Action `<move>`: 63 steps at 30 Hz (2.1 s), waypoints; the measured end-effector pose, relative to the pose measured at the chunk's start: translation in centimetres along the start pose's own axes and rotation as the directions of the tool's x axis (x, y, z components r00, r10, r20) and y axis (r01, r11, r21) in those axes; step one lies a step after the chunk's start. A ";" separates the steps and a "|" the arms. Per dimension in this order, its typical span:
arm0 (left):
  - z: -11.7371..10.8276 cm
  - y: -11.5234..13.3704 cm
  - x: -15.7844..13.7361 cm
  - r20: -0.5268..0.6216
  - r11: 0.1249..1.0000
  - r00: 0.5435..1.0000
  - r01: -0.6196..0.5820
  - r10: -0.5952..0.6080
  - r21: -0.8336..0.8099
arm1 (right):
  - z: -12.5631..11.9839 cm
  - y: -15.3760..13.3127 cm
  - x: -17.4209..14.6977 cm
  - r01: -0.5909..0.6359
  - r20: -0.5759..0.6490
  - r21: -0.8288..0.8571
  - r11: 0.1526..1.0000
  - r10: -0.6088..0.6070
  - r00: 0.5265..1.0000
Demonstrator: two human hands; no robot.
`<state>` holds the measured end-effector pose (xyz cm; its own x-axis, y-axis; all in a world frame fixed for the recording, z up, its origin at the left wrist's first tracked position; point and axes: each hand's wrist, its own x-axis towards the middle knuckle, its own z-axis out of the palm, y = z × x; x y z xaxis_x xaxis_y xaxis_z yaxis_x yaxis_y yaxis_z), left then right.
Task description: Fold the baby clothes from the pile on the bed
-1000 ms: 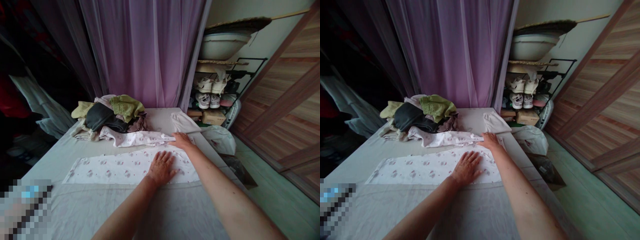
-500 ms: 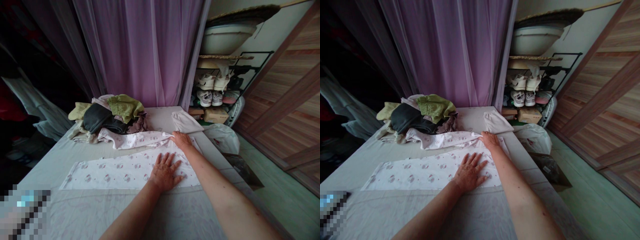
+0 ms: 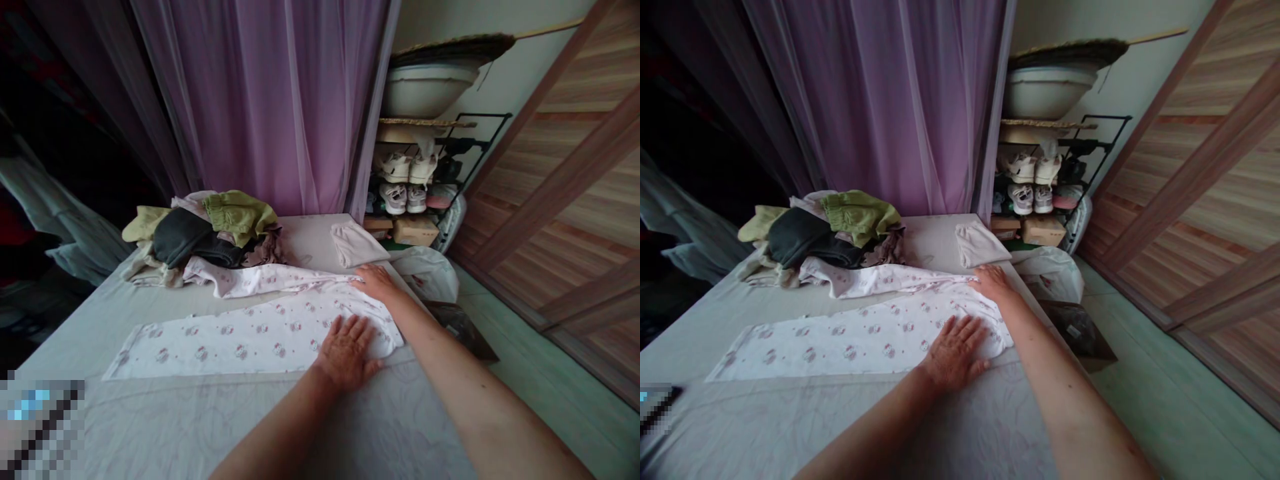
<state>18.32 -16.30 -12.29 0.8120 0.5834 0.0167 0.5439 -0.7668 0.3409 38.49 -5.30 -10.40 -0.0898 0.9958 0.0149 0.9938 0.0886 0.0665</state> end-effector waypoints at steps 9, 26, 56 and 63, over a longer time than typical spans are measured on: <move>-0.3 0.3 0.0 0.071 0.994 0.992 -0.104 0.103 0.018 | 0.9 -0.6 1.5 -0.114 -0.056 0.003 0.994 0.114 0.992; 0.7 -0.9 -2.3 -0.045 0.993 0.996 -0.079 0.083 0.083 | 2.5 -1.5 -8.2 -0.327 -0.076 0.119 0.937 0.337 0.938; -5.6 -14.5 -25.0 -0.252 0.678 0.710 0.703 -0.657 0.213 | 4.9 -8.6 -11.9 -0.146 -0.148 -0.043 0.988 0.138 0.979; -5.9 -16.4 -27.4 -0.299 0.507 0.534 0.845 -0.791 0.169 | 5.2 -8.3 -12.2 -0.142 -0.200 -0.080 0.987 0.124 0.972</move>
<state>-14.07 -18.11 -12.76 -0.0599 0.9980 0.0202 0.9979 0.0594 0.0275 31.69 -18.12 -16.32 0.0225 0.9746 0.2227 0.9881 -0.0557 0.1436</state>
